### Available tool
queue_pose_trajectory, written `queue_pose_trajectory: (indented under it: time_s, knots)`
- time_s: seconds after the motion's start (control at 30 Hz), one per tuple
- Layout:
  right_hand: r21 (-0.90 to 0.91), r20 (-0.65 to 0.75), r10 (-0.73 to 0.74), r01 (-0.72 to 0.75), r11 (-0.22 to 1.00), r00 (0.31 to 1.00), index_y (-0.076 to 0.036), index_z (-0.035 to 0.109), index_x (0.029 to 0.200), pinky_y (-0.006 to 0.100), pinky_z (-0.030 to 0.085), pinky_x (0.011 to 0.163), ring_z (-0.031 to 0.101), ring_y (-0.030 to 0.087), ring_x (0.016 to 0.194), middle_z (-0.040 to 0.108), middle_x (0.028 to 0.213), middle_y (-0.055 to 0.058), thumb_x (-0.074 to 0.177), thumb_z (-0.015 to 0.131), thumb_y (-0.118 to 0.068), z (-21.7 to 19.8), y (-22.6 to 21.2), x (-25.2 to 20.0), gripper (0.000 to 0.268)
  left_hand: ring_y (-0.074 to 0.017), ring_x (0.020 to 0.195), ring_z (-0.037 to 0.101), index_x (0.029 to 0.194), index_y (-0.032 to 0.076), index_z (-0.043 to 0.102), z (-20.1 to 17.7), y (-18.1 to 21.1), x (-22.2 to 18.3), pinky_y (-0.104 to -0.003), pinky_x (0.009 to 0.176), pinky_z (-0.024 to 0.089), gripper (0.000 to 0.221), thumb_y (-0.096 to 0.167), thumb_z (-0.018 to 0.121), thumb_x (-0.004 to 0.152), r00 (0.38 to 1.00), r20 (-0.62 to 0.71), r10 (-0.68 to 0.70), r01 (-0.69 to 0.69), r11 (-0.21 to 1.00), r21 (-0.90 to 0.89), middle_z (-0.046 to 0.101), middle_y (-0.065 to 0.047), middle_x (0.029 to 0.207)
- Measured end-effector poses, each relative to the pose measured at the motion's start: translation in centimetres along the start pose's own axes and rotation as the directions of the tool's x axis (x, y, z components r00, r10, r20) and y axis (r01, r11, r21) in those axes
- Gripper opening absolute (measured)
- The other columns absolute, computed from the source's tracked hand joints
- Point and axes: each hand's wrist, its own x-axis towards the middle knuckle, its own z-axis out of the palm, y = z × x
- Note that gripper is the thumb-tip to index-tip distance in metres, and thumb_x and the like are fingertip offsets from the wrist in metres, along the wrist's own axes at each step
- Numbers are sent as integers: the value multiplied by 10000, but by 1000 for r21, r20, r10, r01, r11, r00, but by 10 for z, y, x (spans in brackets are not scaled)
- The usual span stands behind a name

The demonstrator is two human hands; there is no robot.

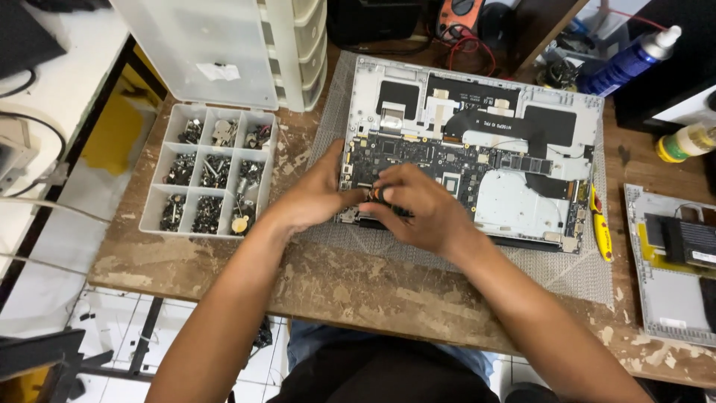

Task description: Repairing internal components of a laptop, specifically managing cables and screws using a screwdriver.

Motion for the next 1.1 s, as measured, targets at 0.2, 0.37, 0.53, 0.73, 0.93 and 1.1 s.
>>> queue_pose_trajectory:
  time_s: [0.2, 0.37, 0.53, 0.73, 0.93, 1.1]
  knots:
    - [288, 34, -67, 55, 956, 997, -104, 375, 1258, 532, 582, 917, 678, 456, 1160, 705, 1240, 226, 991, 540, 127, -23, -12, 15, 390, -550, 1479, 80, 1519, -168, 118, 2, -19, 4, -659, 1173, 74, 788, 28, 609, 934, 999, -22, 35, -36, 998, -59, 135, -437, 1566]
    - [255, 59, -28, 12, 967, 998, -57, 408, 1228, 531, 602, 881, 728, 412, 1094, 731, 1207, 233, 960, 591, 134, -31, -23, 26, 378, -516, 1490, 63, 1526, -163, 79, 2, -3, -3, -637, 1184, 72, 799, 5, 588, 934, 999, 2, -39, 39, 999, -19, 97, -422, 1577]
    - [172, 58, -26, 16, 985, 998, -85, 434, 1235, 498, 619, 769, 766, 399, 918, 754, 1078, 207, 928, 658, 125, -22, -13, 18, 434, -488, 1500, 59, 1533, -153, 68, 0, -15, 4, -613, 1194, 73, 864, -19, 637, 896, 999, 29, -21, 20, 1000, 17, 91, -411, 1581]
    - [97, -41, -97, 101, 990, 994, -94, 497, 1211, 410, 619, 719, 735, 327, 850, 715, 987, 124, 918, 749, 39, -7, 7, 7, 409, -507, 1489, 82, 1522, -169, 90, -1, -21, 4, -625, 1187, 74, 873, -21, 656, 874, 999, 32, 24, -26, 998, 58, 111, -435, 1561]
    - [87, -47, -97, 101, 991, 994, -126, 481, 1262, 388, 617, 718, 703, 308, 826, 647, 923, 109, 930, 753, 5, -11, 3, 9, 449, -565, 1470, 56, 1496, -217, 75, 2, -15, 0, -649, 1182, 70, 846, -56, 610, 861, 998, 29, 48, -48, 999, 23, 87, -490, 1536]
    - [200, -9, -58, 59, 978, 998, -96, 447, 1291, 436, 615, 821, 742, 361, 941, 686, 1053, 143, 984, 661, 54, -23, -21, 26, 404, -518, 1485, 25, 1519, -177, 59, -2, -34, 10, -627, 1184, 49, 945, 1, 703, 850, 998, 30, 55, -54, 998, -25, 79, -445, 1560]
